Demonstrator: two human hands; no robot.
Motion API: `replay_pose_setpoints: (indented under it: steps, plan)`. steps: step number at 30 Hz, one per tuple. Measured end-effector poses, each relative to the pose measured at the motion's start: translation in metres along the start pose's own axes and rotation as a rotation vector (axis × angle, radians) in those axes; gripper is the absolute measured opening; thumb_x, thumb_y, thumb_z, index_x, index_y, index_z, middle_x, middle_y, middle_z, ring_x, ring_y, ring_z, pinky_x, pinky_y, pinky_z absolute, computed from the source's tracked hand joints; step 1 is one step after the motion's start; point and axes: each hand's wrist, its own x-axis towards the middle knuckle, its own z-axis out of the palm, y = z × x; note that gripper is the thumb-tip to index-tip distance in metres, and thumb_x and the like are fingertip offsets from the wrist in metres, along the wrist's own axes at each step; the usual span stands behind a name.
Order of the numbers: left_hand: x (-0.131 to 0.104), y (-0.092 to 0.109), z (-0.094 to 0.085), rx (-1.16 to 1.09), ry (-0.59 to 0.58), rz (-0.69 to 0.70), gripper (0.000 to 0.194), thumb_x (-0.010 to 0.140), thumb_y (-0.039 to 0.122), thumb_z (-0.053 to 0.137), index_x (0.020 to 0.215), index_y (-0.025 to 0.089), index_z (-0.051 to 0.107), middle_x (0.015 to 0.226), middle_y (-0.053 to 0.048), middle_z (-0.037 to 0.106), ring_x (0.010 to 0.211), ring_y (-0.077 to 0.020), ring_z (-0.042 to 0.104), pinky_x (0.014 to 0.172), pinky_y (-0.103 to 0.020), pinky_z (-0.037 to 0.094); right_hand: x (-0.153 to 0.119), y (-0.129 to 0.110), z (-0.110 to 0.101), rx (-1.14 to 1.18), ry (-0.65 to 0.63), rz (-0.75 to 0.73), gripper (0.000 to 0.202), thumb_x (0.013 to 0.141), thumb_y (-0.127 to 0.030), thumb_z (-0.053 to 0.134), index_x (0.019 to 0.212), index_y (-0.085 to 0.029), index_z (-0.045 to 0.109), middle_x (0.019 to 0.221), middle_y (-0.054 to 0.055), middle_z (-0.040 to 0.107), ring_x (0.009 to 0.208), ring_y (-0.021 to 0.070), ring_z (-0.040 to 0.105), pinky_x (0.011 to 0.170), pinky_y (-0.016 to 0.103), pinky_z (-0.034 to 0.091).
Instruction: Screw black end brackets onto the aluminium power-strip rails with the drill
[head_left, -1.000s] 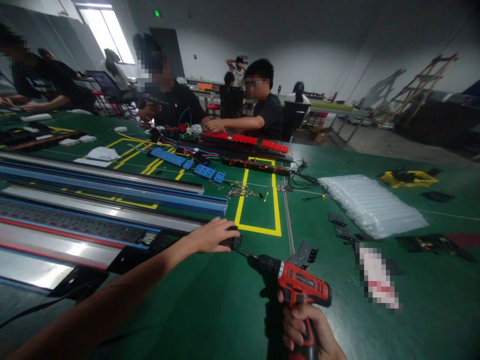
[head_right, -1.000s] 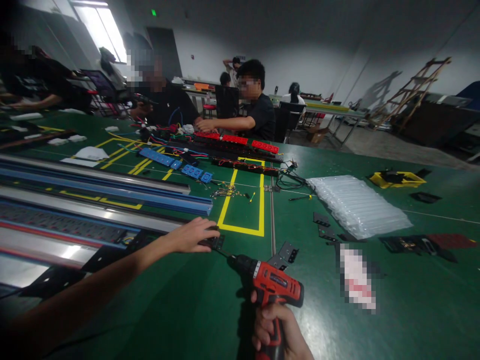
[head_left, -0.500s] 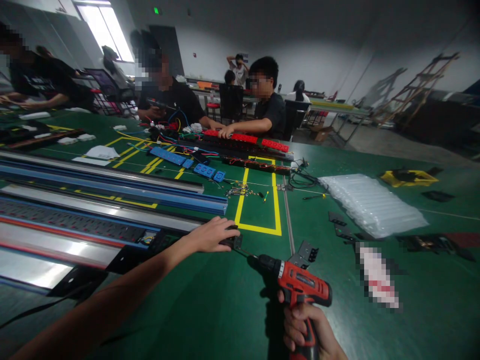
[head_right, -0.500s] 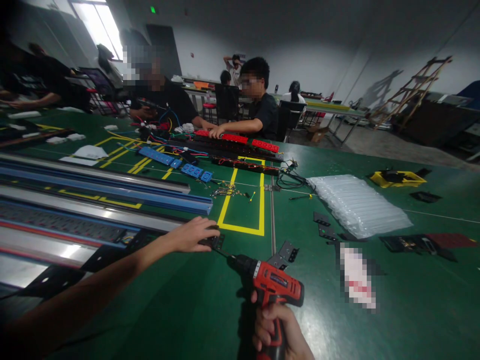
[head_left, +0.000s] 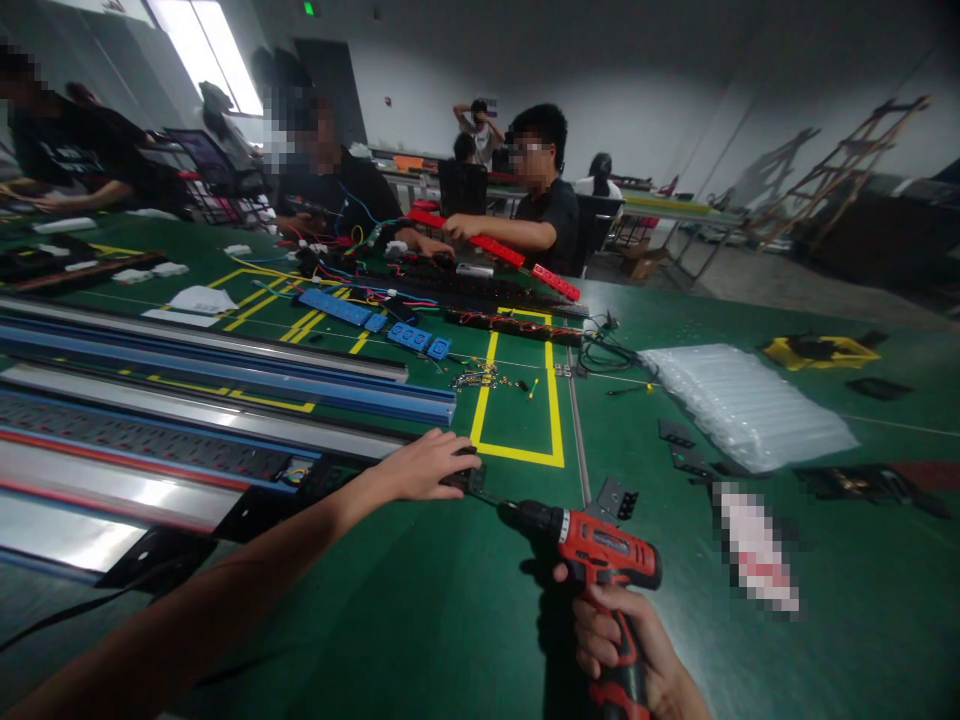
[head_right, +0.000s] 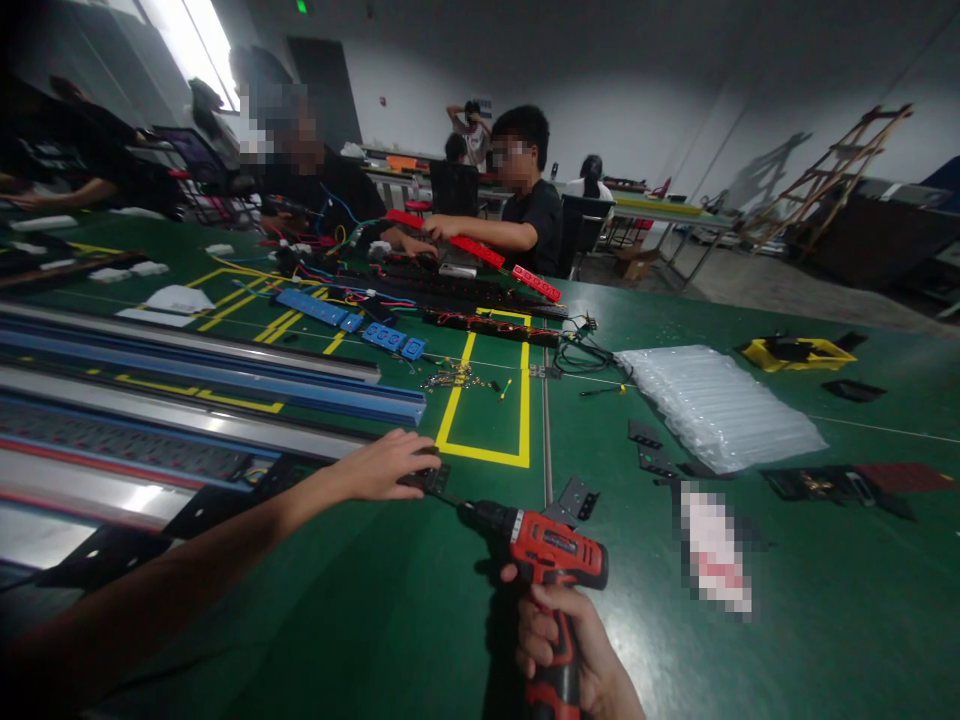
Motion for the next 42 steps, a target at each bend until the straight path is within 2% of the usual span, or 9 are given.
replay_pose_setpoints:
  steps: [3, 9, 15, 26, 32, 42]
  plan:
    - [0.001, 0.001, -0.001, 0.018, -0.014, 0.0, 0.05, 0.086, 0.043, 0.069, 0.13, 0.027, 0.052, 0.126, -0.01, 0.056, 0.112, -0.0287, 0.053, 0.089, -0.037, 0.038, 0.003, -0.013, -0.005, -0.008, -0.026, 0.044, 0.026, 0.089, -0.037, 0.063, 0.102, -0.015, 0.066, 0.049, -0.012, 0.036, 0.038, 0.0051, 0.02, 0.044, 0.022, 0.041]
    - [0.002, 0.001, -0.001, 0.039, -0.029, -0.004, 0.051, 0.085, 0.045, 0.069, 0.129, 0.026, 0.051, 0.13, -0.011, 0.053, 0.111, -0.0281, 0.054, 0.09, -0.037, 0.037, 0.009, -0.036, -0.012, -0.044, -0.103, 0.126, 0.023, 0.09, -0.035, 0.062, 0.097, -0.013, 0.064, 0.05, -0.012, 0.036, 0.039, 0.005, 0.021, 0.047, 0.023, 0.044]
    - [0.003, 0.002, -0.001, 0.053, -0.022, 0.0, 0.05, 0.086, 0.046, 0.069, 0.128, 0.026, 0.051, 0.127, -0.01, 0.055, 0.108, -0.0271, 0.054, 0.088, -0.036, 0.036, 0.013, -0.048, -0.013, -0.068, -0.133, 0.185, 0.019, 0.089, -0.033, 0.062, 0.093, -0.014, 0.061, 0.05, -0.012, 0.036, 0.04, 0.005, 0.022, 0.048, 0.023, 0.045]
    - [0.002, 0.002, -0.002, 0.037, 0.003, 0.007, 0.042, 0.088, 0.044, 0.067, 0.124, 0.025, 0.055, 0.12, -0.007, 0.058, 0.102, -0.0251, 0.052, 0.085, -0.034, 0.035, 0.013, -0.045, -0.016, -0.094, -0.113, 0.173, 0.016, 0.088, -0.032, 0.063, 0.09, -0.017, 0.06, 0.05, -0.012, 0.036, 0.039, 0.0048, 0.023, 0.048, 0.023, 0.047]
    - [0.002, 0.001, -0.003, 0.042, -0.014, 0.011, 0.043, 0.087, 0.043, 0.068, 0.125, 0.027, 0.054, 0.117, -0.006, 0.058, 0.1, -0.025, 0.052, 0.083, -0.033, 0.034, 0.013, -0.045, -0.016, -0.095, -0.112, 0.163, 0.011, 0.089, -0.026, 0.06, 0.092, -0.015, 0.062, 0.05, -0.012, 0.037, 0.039, 0.005, 0.025, 0.048, 0.023, 0.047]
    - [0.001, 0.0, -0.003, 0.009, -0.003, 0.017, 0.04, 0.091, 0.044, 0.063, 0.126, 0.027, 0.054, 0.121, -0.007, 0.057, 0.104, -0.0253, 0.052, 0.087, -0.034, 0.034, 0.01, -0.042, -0.014, -0.114, -0.085, 0.164, 0.022, 0.084, -0.026, 0.067, 0.103, -0.016, 0.064, 0.049, -0.012, 0.038, 0.038, 0.0047, 0.027, 0.048, 0.023, 0.046]
